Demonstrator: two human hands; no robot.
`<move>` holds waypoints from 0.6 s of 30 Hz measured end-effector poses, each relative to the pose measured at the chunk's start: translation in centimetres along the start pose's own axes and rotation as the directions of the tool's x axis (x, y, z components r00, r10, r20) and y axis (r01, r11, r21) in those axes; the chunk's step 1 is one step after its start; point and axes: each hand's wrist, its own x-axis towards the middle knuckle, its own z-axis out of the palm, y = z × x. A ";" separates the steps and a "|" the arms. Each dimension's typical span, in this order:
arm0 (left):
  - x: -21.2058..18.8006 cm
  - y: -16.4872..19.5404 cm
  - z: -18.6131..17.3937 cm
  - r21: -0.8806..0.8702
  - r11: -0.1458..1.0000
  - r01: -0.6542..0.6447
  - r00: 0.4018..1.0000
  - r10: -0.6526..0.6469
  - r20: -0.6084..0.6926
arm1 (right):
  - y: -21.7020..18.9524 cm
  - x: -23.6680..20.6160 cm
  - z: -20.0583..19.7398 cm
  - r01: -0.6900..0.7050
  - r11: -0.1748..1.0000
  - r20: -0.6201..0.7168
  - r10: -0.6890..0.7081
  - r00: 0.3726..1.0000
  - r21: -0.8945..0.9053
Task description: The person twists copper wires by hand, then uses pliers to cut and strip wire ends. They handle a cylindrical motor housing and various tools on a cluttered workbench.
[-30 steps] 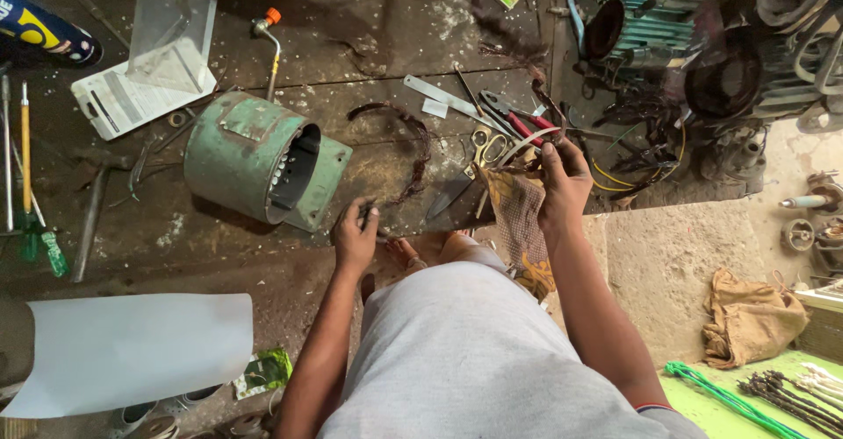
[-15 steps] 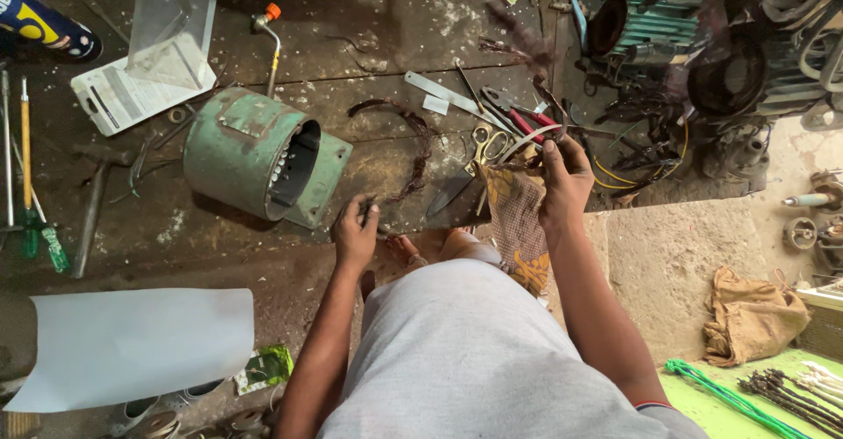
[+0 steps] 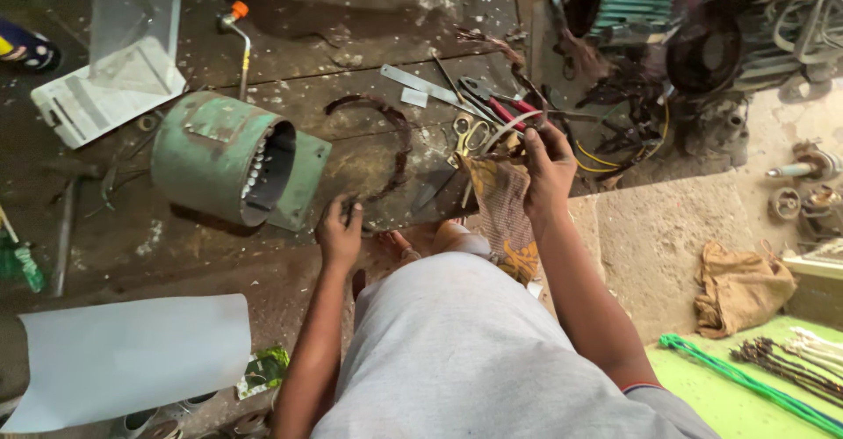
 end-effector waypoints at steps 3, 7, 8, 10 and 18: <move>-0.1 -0.1 0.1 0.009 1.000 -0.013 1.000 0.013 0.005 | 0.0 0.1 -0.1 -0.001 1.000 -0.008 0.000 1.000 -0.022; -0.2 -0.2 0.2 0.045 0.998 -0.046 0.999 0.046 -0.004 | 0.0 0.1 -0.1 -0.023 1.000 -0.016 0.023 1.000 -0.011; -0.3 -0.2 0.3 0.006 1.000 -0.018 1.000 0.018 0.013 | -0.1 0.1 -0.2 -0.024 1.000 -0.016 0.023 1.000 -0.012; -0.3 -0.1 0.4 -0.071 0.997 0.038 0.998 -0.035 0.048 | 0.0 0.1 -0.2 -0.025 1.000 -0.016 0.025 1.000 -0.011; -0.5 0.5 0.3 -0.216 0.955 0.201 0.973 -0.170 0.157 | 0.0 0.0 -0.6 -0.029 0.999 -0.005 0.029 1.000 0.026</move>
